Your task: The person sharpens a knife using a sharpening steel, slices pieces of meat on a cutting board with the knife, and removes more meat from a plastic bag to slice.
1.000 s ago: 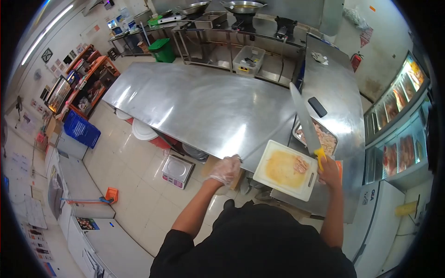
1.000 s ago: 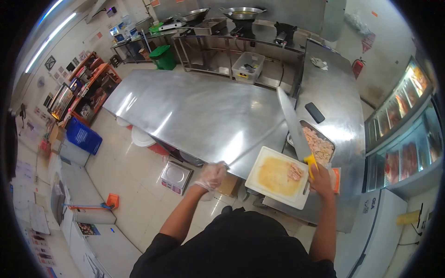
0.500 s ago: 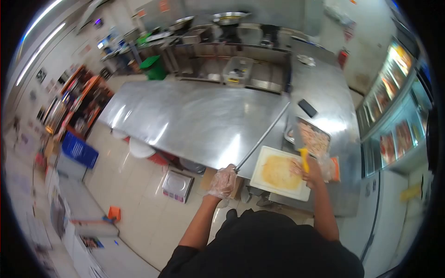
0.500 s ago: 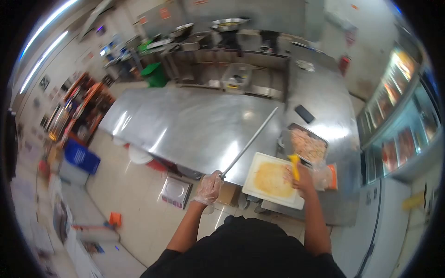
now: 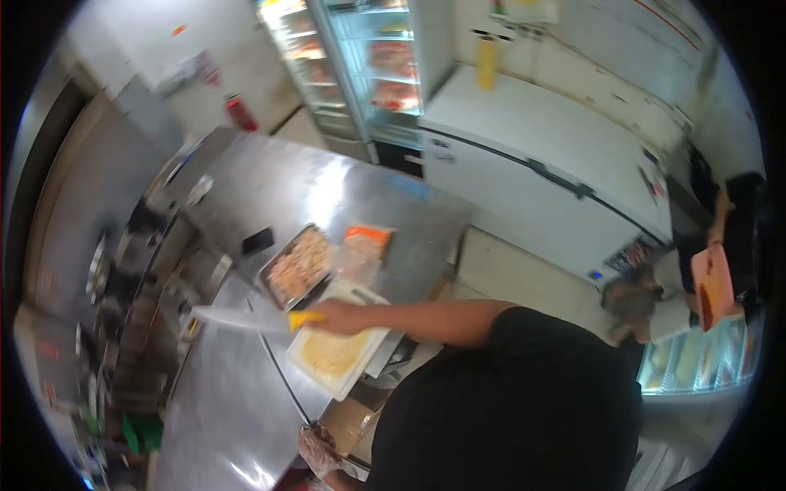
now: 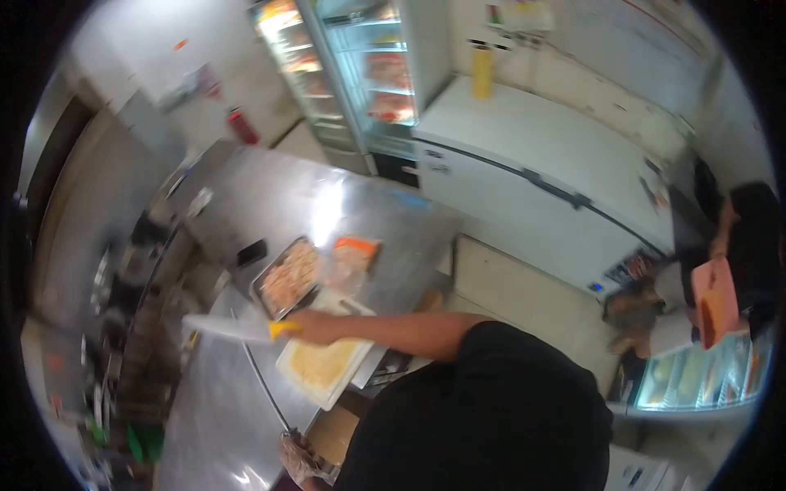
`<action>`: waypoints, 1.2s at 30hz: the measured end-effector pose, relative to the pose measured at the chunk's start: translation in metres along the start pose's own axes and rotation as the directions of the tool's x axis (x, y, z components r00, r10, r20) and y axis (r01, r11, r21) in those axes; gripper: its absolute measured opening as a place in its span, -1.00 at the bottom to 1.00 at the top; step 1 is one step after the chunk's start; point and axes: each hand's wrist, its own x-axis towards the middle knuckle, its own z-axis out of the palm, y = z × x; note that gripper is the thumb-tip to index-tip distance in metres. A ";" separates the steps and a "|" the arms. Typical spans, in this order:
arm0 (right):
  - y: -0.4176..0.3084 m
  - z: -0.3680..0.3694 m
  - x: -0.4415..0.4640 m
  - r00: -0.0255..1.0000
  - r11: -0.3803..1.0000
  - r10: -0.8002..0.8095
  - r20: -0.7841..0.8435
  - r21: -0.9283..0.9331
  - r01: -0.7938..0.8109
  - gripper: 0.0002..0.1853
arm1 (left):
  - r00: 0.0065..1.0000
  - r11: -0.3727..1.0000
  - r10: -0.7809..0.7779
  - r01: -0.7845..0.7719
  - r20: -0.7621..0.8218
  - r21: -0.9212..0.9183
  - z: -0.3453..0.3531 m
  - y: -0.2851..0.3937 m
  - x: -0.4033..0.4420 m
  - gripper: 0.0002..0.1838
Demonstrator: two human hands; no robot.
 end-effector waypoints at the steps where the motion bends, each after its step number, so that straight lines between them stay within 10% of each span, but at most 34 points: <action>1: 0.000 0.010 -0.009 1.000 0.997 0.008 -0.008 -0.081 -0.008 -0.53 | 0.999 0.999 0.000 -0.001 0.051 0.032 0.011 0.003 -0.001 -0.70; 5: 0.011 -0.041 -0.063 0.978 0.944 -0.210 -0.001 -0.262 0.202 -0.61 | 0.990 0.996 -0.053 0.061 0.131 -0.062 0.021 0.018 -0.004 -0.70; 10: 0.065 -0.077 -0.095 0.909 0.979 0.178 -0.376 -0.021 -0.201 -0.64 | 0.980 0.980 0.197 -0.197 0.014 -0.009 0.028 0.023 0.003 -0.70; 11: 0.068 -0.072 -0.082 0.876 0.947 0.318 -0.363 0.092 -0.306 -0.63 | 0.782 0.632 0.555 -0.619 0.285 0.467 0.014 0.004 0.029 -0.72; 13: 0.028 -0.068 -0.071 0.808 0.643 0.589 -0.029 0.622 -0.447 -0.64 | 0.612 0.159 0.579 -0.734 0.540 0.661 0.036 0.026 0.021 -0.82; 17: 0.035 -0.070 -0.094 0.813 0.281 0.372 0.448 0.781 -0.558 -0.64 | 0.693 0.437 0.515 -0.719 0.504 0.541 0.072 0.031 0.026 -0.82; 20: 0.054 -0.114 -0.129 0.846 0.789 0.422 0.327 0.327 -0.520 -0.65 | 0.822 0.626 0.500 -0.560 0.272 0.543 0.075 0.037 0.028 -0.77; 25: 0.094 -0.176 -0.097 0.707 0.465 0.350 0.615 0.541 -0.701 -0.66 | 0.838 0.566 0.519 -0.482 0.166 0.669 0.068 0.051 0.035 -0.76; 27: 0.065 -0.141 -0.053 0.868 0.471 0.331 0.371 0.732 -0.492 -0.68 | 0.844 0.567 0.505 -0.481 0.180 0.668 0.068 0.045 0.044 -0.74; 31: 0.091 -0.077 0.017 0.915 0.770 0.396 0.081 0.514 -0.379 -0.73 | 0.860 0.616 0.437 -0.499 0.263 0.609 0.096 0.040 0.033 -0.73; 32: 0.111 -0.063 0.026 0.985 0.993 -0.113 -0.130 -0.053 0.107 -0.73 | 0.861 0.609 0.441 -0.494 0.252 0.620 0.095 0.040 0.032 -0.73; 33: 0.125 -0.054 0.031 0.784 0.620 -0.621 -0.016 -0.621 0.479 -0.72 | 0.857 0.631 0.475 -0.489 0.199 0.603 0.093 0.040 0.029 -0.73; 36: 0.146 -0.069 0.021 0.825 0.676 -0.565 0.023 -0.561 0.478 -0.68 | 0.862 0.720 0.507 -0.440 0.027 0.536 0.075 0.036 0.025 -0.72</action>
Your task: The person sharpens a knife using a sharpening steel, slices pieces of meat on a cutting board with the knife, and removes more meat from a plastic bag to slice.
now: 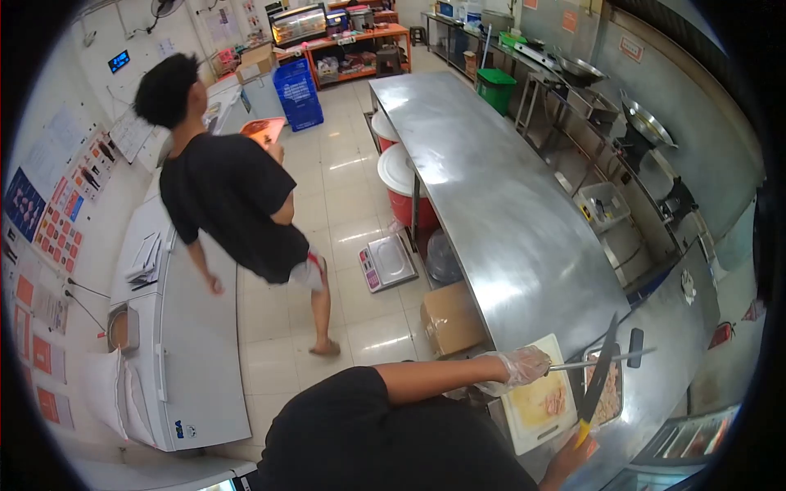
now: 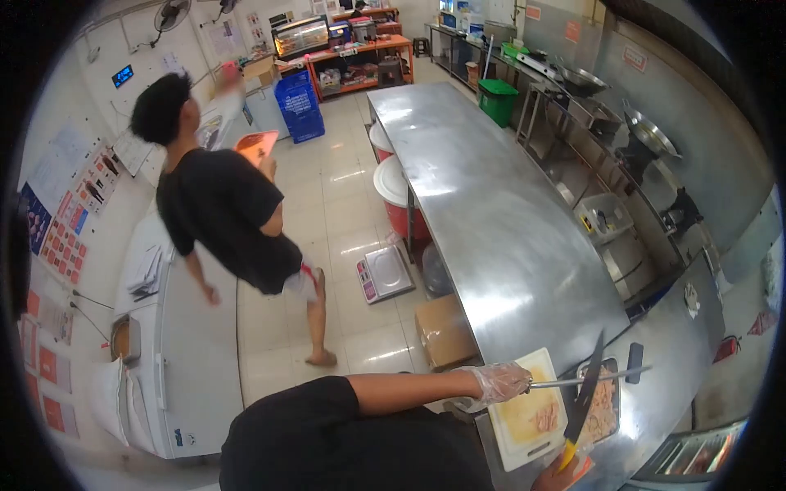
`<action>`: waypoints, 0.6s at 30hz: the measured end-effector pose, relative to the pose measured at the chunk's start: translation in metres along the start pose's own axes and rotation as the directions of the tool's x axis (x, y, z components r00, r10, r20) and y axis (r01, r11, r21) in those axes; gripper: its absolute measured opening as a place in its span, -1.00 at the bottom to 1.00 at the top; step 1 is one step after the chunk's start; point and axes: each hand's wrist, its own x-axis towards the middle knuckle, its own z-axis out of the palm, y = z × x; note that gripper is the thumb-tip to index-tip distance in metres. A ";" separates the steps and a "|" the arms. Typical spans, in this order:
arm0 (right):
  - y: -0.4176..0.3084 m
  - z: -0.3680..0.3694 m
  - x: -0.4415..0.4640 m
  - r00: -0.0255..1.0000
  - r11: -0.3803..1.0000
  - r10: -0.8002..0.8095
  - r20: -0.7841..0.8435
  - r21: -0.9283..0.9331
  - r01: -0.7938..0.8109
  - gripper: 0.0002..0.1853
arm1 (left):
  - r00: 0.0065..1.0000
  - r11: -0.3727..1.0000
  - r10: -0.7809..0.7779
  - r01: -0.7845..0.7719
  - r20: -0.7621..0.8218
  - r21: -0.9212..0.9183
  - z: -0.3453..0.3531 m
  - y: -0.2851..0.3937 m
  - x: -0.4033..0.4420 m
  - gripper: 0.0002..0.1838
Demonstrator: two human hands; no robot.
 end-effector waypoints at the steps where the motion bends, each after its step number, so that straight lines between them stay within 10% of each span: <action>1: 0.007 -0.009 -0.009 0.999 1.000 0.021 0.042 0.022 -0.022 -0.64 | 0.998 0.999 -0.037 0.036 -0.055 -0.022 -0.007 -0.004 -0.001 -0.71; 4: 0.004 -0.022 -0.010 0.991 0.996 0.065 0.113 0.060 -0.073 -0.53 | 0.992 0.996 -0.058 0.049 -0.108 -0.078 -0.014 -0.018 -0.005 -0.71; 5: -0.009 -0.020 0.004 0.947 0.884 0.245 0.208 0.354 -0.306 -0.58 | 0.993 0.992 -0.050 0.037 -0.106 -0.120 -0.019 -0.019 -0.007 -0.71; 7: -0.039 -0.016 0.036 0.745 0.290 0.427 0.513 0.702 -0.650 -0.63 | 0.996 0.992 -0.079 0.073 -0.047 -0.107 -0.027 -0.009 -0.013 -0.70; 9: -0.065 -0.019 0.061 0.510 -0.470 0.295 0.808 0.587 -0.659 -0.62 | 0.994 0.989 -0.107 0.109 0.020 -0.096 -0.025 -0.008 -0.010 -0.69; 14: -0.059 -0.028 0.052 0.370 -0.406 0.126 0.921 0.388 -0.828 -0.60 | 0.995 0.997 -0.069 0.065 -0.070 -0.052 -0.021 -0.031 -0.004 -0.66; 16: -0.008 -0.034 0.040 0.224 -0.317 -0.451 0.864 0.080 -0.945 -0.69 | 0.991 0.992 -0.112 0.116 -0.078 0.046 -0.034 -0.046 -0.006 -0.66; 18: -0.003 -0.022 0.038 0.288 -0.315 -0.320 0.902 0.186 -0.931 -0.69 | 0.984 0.976 -0.160 0.171 -0.084 0.135 -0.040 -0.057 -0.010 -0.65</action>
